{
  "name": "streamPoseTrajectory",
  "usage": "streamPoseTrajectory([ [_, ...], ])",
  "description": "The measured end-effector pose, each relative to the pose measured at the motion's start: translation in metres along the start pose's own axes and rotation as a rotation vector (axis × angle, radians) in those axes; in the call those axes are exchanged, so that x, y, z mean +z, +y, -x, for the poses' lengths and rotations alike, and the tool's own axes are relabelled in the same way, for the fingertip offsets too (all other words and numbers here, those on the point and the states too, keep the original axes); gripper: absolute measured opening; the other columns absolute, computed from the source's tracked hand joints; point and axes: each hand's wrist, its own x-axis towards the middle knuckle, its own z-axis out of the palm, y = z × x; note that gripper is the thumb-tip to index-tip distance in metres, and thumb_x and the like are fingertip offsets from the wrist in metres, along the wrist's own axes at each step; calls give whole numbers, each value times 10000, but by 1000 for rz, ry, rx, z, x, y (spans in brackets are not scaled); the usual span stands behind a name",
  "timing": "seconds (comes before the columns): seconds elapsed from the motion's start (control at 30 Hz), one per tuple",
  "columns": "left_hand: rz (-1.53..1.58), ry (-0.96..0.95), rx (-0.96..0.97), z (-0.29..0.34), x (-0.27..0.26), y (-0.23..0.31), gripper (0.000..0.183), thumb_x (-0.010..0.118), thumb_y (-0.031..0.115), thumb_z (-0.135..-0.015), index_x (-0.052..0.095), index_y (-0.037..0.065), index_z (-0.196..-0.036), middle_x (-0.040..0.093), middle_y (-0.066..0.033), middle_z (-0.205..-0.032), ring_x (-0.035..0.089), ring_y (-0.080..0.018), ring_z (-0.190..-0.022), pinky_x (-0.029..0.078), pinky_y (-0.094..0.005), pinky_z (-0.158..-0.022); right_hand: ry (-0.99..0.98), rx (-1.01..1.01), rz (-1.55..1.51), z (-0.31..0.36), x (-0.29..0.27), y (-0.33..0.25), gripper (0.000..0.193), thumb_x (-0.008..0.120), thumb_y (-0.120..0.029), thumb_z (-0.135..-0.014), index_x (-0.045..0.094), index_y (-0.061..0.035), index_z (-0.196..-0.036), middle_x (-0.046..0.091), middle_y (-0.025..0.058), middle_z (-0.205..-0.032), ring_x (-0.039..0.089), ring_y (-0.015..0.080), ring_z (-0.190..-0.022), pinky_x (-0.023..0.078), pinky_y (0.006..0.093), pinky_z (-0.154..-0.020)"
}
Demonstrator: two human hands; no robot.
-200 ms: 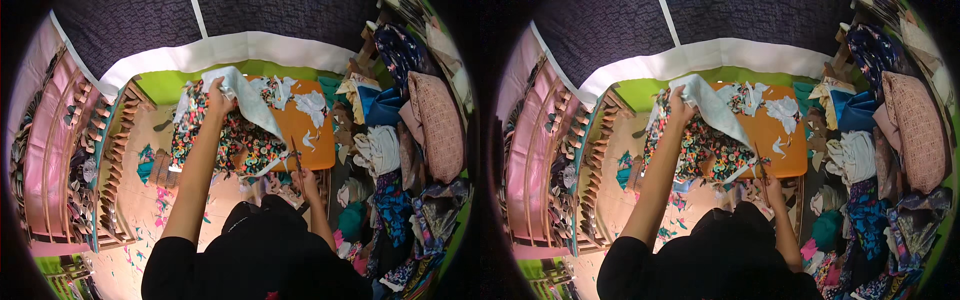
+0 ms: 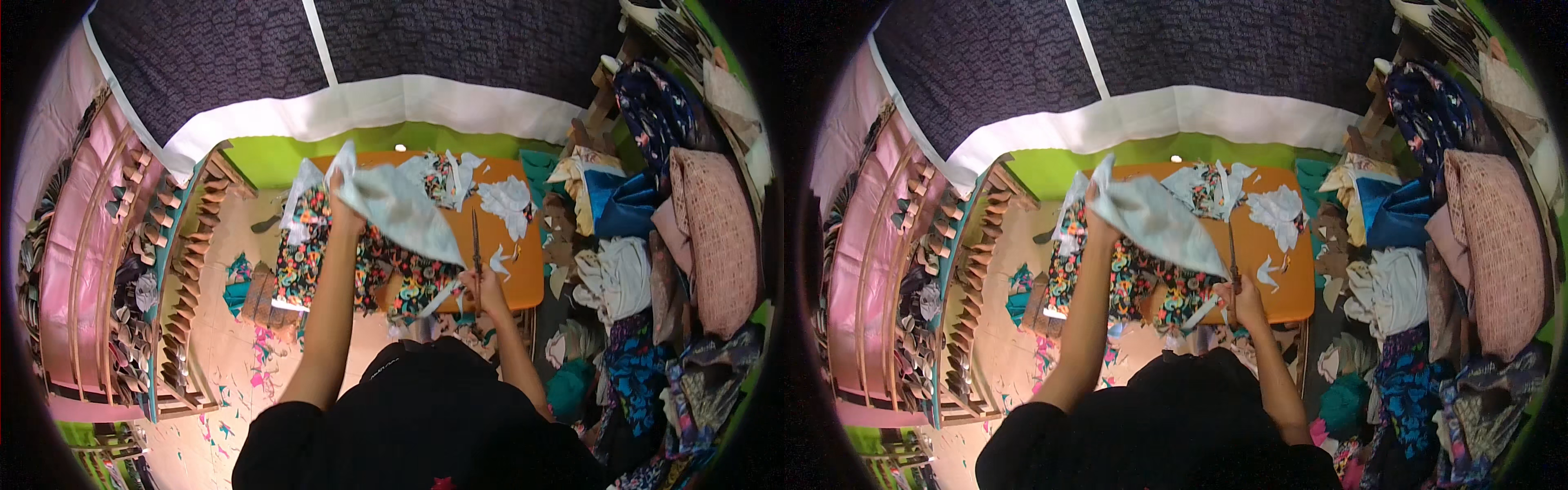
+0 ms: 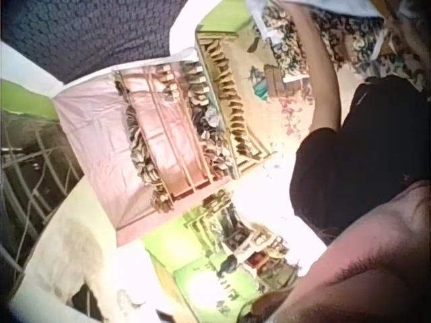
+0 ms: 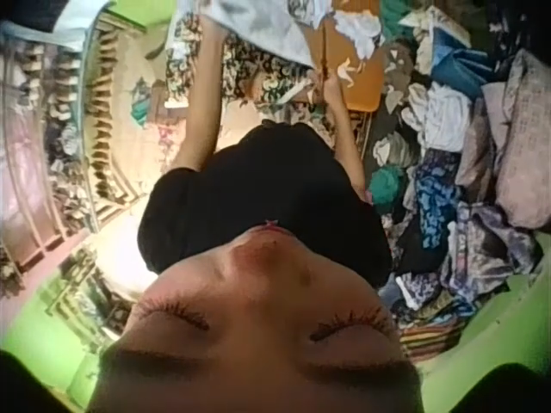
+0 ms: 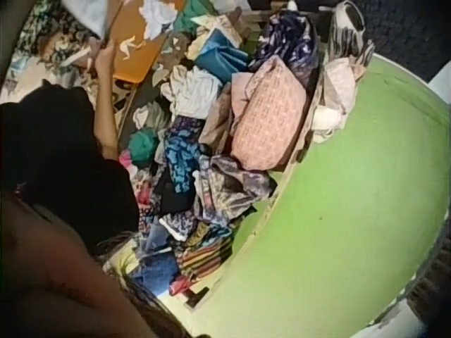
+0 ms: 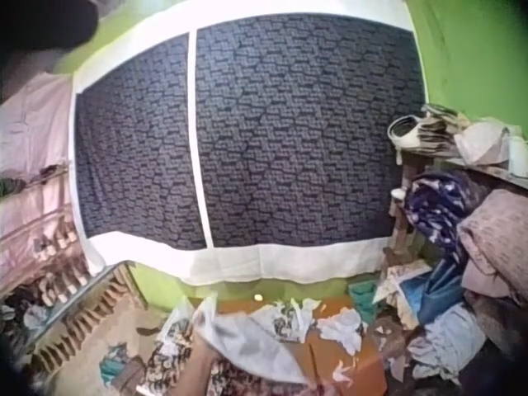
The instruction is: Cutting out textile patterns from floral and blue fabric using scissors.
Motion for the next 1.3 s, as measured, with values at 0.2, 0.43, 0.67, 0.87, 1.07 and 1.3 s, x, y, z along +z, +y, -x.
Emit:
streamPoseTrajectory([
  [0.2, -1758, 839, -439, 28, -88, -49, 977, 669, 550, -536, 309, -27, -1237, 341, -203, -1232, 111, -345, -1239, 103, -466, -985, -84, -6, 350, -81, 39, -2, 572, 720, -329, -627, 449, 57, -951, 545, 120, -776, 531, 187, -697, 443, 291, -627],
  [0.43, -2014, 998, -61, 30, -151, -96, 650, 642, 302, -661, 370, -11, -1162, 400, -149, -1154, 320, -319, -1061, 240, -454, -876, 32, -80, 505, -122, 91, -5, 673, 760, -372, -516, 428, 71, -900, 530, 198, -873, 529, 316, -825, 421, 372, -710],
  [0.67, -1569, 736, 274, 5, -149, -83, 269, 502, 124, -729, 519, -47, -936, 572, -182, -906, 533, -344, -828, 414, -358, -734, -151, 33, 493, -154, 106, -13, 594, 750, -356, -546, 421, 6, -884, 568, 122, -801, 561, 284, -750, 432, 370, -637],
  [0.87, -992, 561, 341, -57, -100, -67, 289, 441, 112, -774, 499, -83, -979, 558, -129, -947, 517, -215, -877, 400, -288, -755, -53, 16, 120, -164, 135, -25, 454, 726, -343, -609, 445, -8, -732, 521, 81, -658, 513, 200, -616, 419, 308, -581],
  [1.07, -822, 344, 438, -102, -55, -46, 318, 508, 130, -761, 485, -79, -1000, 546, -113, -939, 504, -180, -840, 400, -269, -727, -41, -98, -7, -188, 118, -58, 333, 675, -232, -701, 456, -1, -802, 534, 53, -702, 508, 138, -618, 409, 252, -580],
  [1.3, -909, 417, -178, -16, -83, -58, 538, 698, 214, -657, 460, -78, -1042, 541, -116, -945, 519, -145, -763, 434, -281, -677, -130, 298, -62, -171, 79, -37, 249, 615, -211, -755, 458, -28, -690, 457, 7, -528, 469, 83, -465, 333, 209, -362],
])
